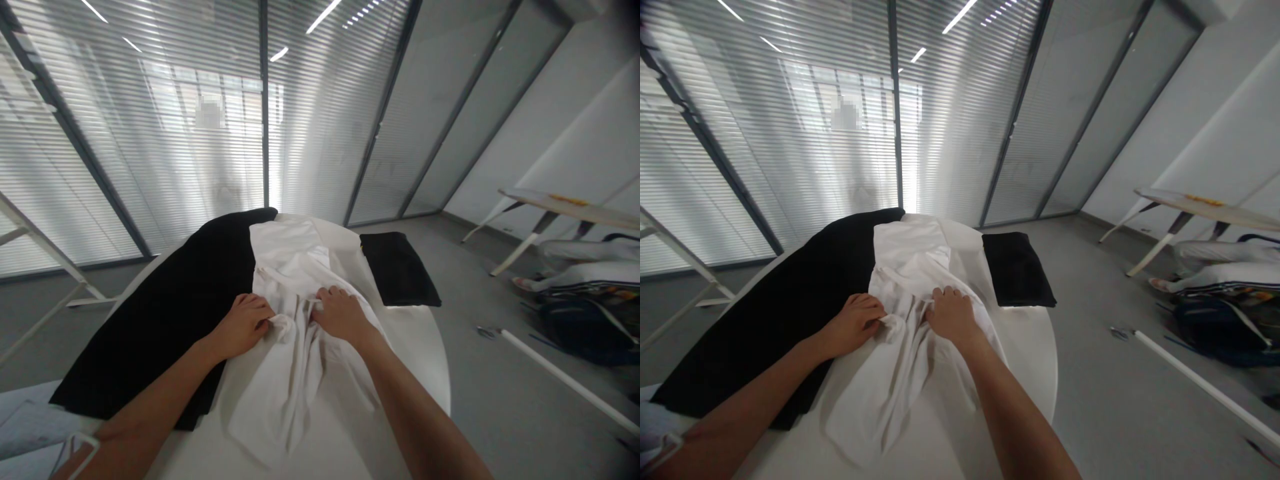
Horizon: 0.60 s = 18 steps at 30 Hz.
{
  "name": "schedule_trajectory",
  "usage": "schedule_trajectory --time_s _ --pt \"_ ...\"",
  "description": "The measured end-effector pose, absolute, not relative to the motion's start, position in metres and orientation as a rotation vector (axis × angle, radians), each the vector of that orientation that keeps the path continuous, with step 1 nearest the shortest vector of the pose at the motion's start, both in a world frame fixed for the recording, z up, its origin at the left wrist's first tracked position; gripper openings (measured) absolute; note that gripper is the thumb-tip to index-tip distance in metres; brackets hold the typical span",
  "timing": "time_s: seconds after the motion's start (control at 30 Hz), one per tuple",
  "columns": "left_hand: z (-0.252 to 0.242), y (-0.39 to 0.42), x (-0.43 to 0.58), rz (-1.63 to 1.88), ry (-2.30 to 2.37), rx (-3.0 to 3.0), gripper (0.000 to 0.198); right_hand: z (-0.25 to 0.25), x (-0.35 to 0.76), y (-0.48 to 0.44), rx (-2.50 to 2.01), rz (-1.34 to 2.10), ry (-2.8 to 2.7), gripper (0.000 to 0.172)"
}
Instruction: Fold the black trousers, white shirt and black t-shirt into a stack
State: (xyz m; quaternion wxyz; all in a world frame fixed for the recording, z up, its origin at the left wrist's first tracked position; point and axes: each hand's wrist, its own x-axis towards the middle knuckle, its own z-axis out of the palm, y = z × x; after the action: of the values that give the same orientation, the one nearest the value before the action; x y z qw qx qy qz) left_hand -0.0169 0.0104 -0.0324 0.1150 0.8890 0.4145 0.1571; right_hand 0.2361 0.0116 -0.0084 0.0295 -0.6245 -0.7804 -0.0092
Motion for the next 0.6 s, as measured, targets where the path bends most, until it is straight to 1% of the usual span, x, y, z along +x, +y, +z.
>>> schedule_trajectory --time_s 0.1,0.27,0.37,0.5,0.6 --pt "-0.033 0.018 -0.028 0.467 1.317 2.625 0.019 -0.004 0.239 0.012 -1.918 0.090 -2.434 0.031" --pt "-0.033 0.030 -0.048 0.463 1.444 2.571 0.027 0.000 0.238 0.010 -1.925 0.270 -2.455 0.023" --pt "-0.032 0.031 -0.050 0.451 1.457 2.549 0.029 -0.002 0.235 0.010 -1.940 0.217 -2.450 0.022" --pt "-0.029 0.029 -0.050 0.480 1.429 2.485 0.024 -0.003 0.231 0.015 -1.929 0.162 -2.413 0.019" --pt "-0.026 0.025 -0.045 0.506 1.474 2.400 0.026 0.002 0.229 0.018 -1.863 0.129 -2.336 0.017"
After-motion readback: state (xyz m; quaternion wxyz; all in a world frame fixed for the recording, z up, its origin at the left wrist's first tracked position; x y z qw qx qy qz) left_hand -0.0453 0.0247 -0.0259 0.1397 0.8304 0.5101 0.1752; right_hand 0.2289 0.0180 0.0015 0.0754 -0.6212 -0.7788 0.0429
